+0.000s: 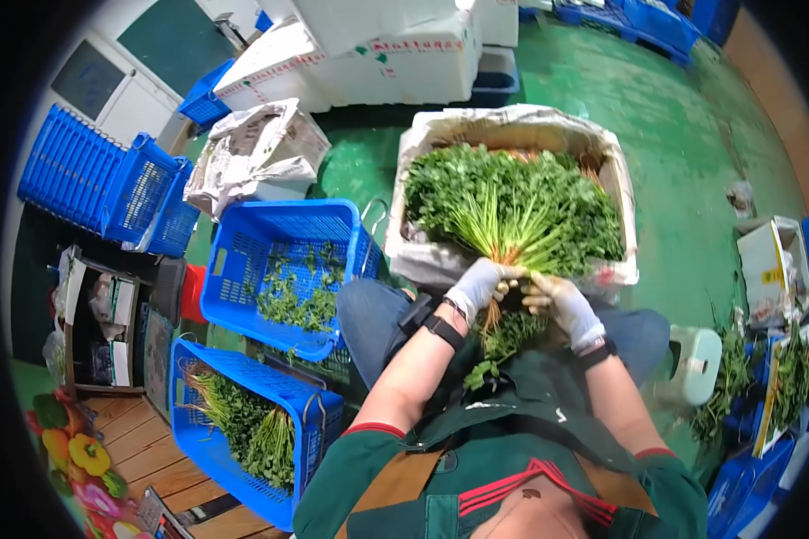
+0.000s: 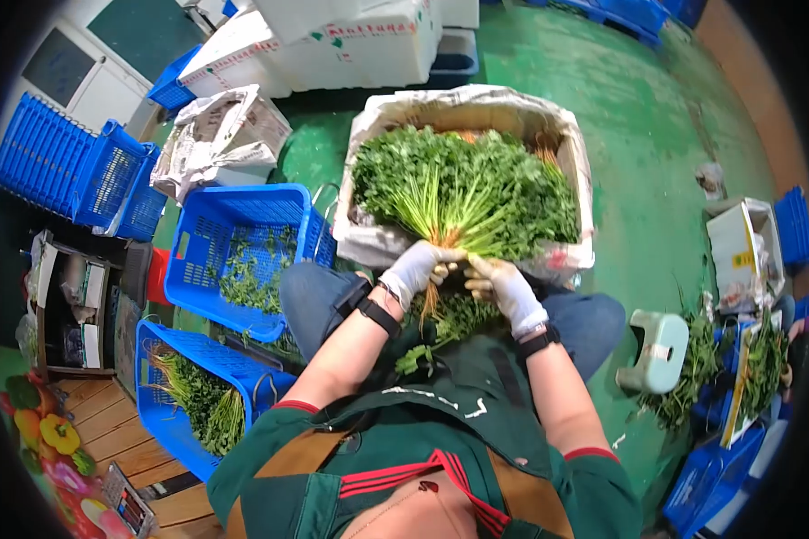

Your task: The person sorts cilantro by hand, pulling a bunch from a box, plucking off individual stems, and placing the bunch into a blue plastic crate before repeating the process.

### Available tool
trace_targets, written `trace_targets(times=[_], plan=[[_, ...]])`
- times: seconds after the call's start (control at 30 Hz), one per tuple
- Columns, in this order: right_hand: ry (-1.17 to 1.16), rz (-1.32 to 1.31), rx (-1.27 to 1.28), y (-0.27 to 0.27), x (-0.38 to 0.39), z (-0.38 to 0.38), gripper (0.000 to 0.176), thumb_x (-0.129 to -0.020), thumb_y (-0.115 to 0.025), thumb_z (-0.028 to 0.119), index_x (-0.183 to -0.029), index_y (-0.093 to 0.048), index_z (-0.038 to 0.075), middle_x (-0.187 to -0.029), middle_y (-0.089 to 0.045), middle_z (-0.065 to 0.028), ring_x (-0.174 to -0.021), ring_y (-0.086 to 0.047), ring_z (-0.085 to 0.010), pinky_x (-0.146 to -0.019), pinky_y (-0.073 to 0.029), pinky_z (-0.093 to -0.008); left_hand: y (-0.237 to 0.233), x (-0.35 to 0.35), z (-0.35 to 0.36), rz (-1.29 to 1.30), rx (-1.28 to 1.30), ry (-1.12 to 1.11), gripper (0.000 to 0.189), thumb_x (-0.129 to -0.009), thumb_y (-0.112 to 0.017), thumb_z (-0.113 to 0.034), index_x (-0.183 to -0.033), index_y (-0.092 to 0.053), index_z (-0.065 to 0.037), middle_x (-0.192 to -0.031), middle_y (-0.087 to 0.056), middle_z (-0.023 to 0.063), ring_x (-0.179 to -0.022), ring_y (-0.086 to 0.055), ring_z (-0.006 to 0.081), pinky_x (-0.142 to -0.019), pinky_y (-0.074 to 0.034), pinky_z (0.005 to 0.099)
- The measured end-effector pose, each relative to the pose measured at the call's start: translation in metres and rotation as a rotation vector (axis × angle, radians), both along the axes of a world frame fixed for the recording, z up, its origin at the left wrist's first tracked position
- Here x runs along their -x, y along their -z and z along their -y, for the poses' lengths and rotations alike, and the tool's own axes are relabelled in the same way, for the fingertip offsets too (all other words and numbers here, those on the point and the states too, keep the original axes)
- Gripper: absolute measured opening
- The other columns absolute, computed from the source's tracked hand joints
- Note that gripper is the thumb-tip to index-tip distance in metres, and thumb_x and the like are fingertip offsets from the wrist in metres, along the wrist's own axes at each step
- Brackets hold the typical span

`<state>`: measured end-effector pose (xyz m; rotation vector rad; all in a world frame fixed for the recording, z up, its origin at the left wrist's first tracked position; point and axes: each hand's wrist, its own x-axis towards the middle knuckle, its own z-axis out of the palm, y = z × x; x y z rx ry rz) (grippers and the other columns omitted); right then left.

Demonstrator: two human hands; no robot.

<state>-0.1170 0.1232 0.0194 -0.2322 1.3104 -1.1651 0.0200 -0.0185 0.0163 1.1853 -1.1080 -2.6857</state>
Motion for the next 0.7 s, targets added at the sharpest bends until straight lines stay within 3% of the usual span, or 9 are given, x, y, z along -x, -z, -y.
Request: trace_targets(times=[0.27,0.33,0.4,0.43,0.47,0.53,0.6,0.63,0.7], plan=[[0.041,0.098,-0.061,-0.013,-0.006,0.012,0.043,-0.085,-0.061,0.047,-0.105,-0.061,0.009,-0.097,-0.063,-0.003,-0.085,-0.06,-0.0166,-0.072,-0.046,-0.0309,-0.014,0.007,-0.004,0.154,0.262,0.085,0.01,-0.087,-0.062,-0.015,-0.086,-0.064,-0.006,-0.064,-0.054,-0.0002,-0.043,-0.038,0.0055,-0.038,-0.024,0.0216],[-0.011,0.201,0.041,-0.024,-0.006,0.016,0.043,-0.085,-0.061,0.048,-0.104,-0.062,0.009,-0.101,-0.064,-0.0048,-0.09,-0.061,-0.0167,-0.075,-0.046,-0.0311,-0.029,0.013,-0.001,0.218,0.432,0.152,0.013,-0.086,-0.063,-0.016,-0.089,-0.066,-0.004,-0.064,-0.058,0.0033,-0.044,-0.045,0.01,-0.039,-0.032,0.026],[0.017,0.214,0.11,-0.031,-0.009,0.023,0.048,-0.085,-0.06,0.049,-0.107,-0.059,0.006,-0.108,-0.062,-0.0097,-0.095,-0.061,-0.0199,-0.08,-0.048,-0.0355,-0.053,0.021,-0.006,0.208,1.239,0.081,0.021,-0.082,-0.066,-0.024,-0.089,-0.067,-0.004,-0.069,-0.064,0.0193,-0.057,-0.061,0.0332,-0.05,-0.047,0.0371],[0.028,0.252,0.211,-0.04,-0.012,0.029,0.05,-0.085,-0.059,0.048,-0.11,-0.057,0.005,-0.11,-0.061,-0.012,-0.097,-0.061,-0.0217,-0.083,-0.048,-0.0379,-0.073,0.025,0.003,0.095,1.293,0.071,0.024,-0.079,-0.066,-0.028,-0.091,-0.067,-0.007,-0.082,-0.062,0.0242,-0.077,-0.063,0.039,-0.065,-0.051,0.0412],[0.038,0.287,0.314,-0.05,-0.013,0.033,0.052,-0.086,-0.059,0.048,-0.113,-0.055,0.003,-0.112,-0.06,-0.0143,-0.098,-0.06,-0.0235,-0.086,-0.048,-0.0403,-0.119,0.025,0.014,0.303,1.239,0.382,0.027,-0.077,-0.065,-0.028,-0.089,-0.068,-0.004,-0.082,-0.063,0.0244,-0.082,-0.063,0.0372,-0.069,-0.051,0.0419],[0.0,0.287,0.287,-0.07,-0.009,0.036,0.056,-0.086,-0.059,0.046,-0.119,-0.051,0.002,-0.112,-0.059,-0.0165,-0.103,-0.059,-0.0263,-0.09,-0.047,-0.0422,-0.121,0.035,0.041,0.484,1.416,0.436,0.026,-0.077,-0.059,-0.023,-0.086,-0.068,0.0,-0.083,-0.064,0.0245,-0.08,-0.064,0.0376,-0.071,-0.052,0.041],[-0.001,0.488,0.287,-0.082,-0.002,0.046,0.057,-0.085,-0.061,0.045,-0.12,-0.05,0.002,-0.113,-0.059,-0.0141,-0.105,-0.058,-0.0264,-0.09,-0.048,-0.0414,-0.14,0.04,0.049,0.52,1.64,0.331,0.023,-0.076,-0.055,-0.016,-0.082,-0.067,0.003,-0.08,-0.065,0.0241,-0.078,-0.064,0.0384,-0.07,-0.053,0.0401],[0.081,0.441,0.562,-0.088,-0.007,0.058,0.058,-0.083,-0.062,0.045,-0.122,-0.05,0.003,-0.114,-0.059,-0.0107,-0.103,-0.058,-0.0254,-0.09,-0.047,-0.042,-0.153,0.04,0.048,0.485,1.72,0.276,0.02,-0.074,-0.054,-0.011,-0.08,-0.067,0.002,-0.078,-0.064,0.0238,-0.076,-0.065,0.0385,-0.069,-0.053,0.0407],[0.051,0.466,0.604,-0.109,0.006,0.067,0.054,-0.084,-0.059,0.047,-0.121,-0.053,0.007,-0.11,-0.062,-0.0067,-0.101,-0.059,-0.0213,-0.089,-0.048,-0.0404,-0.173,0.044,0.038,0.48,1.848,0.197,0.016,-0.072,-0.056,-0.011,-0.076,-0.065,0.002,-0.073,-0.064,0.0233,-0.072,-0.065,0.0372,-0.065,-0.053,0.0415]])
